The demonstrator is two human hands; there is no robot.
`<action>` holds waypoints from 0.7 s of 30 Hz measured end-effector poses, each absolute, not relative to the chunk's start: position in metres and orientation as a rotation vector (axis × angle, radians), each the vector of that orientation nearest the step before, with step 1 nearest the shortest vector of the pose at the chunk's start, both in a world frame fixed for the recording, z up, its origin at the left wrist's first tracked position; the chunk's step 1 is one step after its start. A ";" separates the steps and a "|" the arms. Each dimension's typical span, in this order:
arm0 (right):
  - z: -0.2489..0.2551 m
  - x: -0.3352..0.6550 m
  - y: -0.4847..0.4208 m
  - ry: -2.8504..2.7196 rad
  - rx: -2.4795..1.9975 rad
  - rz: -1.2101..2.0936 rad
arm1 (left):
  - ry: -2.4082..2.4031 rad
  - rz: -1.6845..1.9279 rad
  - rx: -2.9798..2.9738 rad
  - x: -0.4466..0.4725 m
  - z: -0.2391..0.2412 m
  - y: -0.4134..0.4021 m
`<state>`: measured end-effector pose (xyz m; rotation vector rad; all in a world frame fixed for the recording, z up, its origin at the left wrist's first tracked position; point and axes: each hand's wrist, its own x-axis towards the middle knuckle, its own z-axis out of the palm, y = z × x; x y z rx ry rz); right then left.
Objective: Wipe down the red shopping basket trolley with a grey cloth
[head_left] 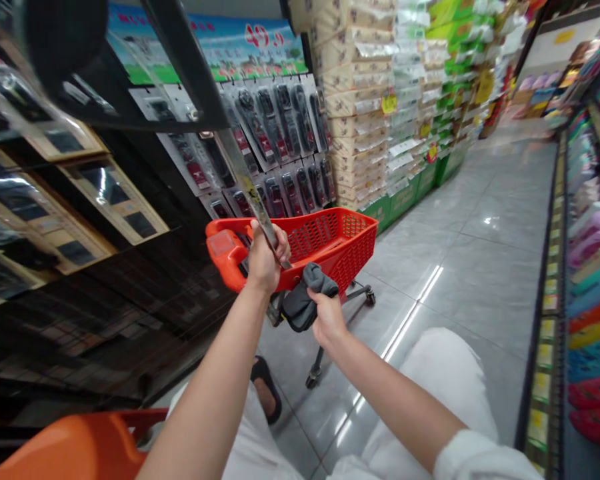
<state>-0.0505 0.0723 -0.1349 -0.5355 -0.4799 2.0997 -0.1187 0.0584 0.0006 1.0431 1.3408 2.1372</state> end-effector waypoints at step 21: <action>-0.106 -0.048 0.049 -0.856 -0.365 1.763 | 1.336 2.029 1.061 -0.125 0.000 0.040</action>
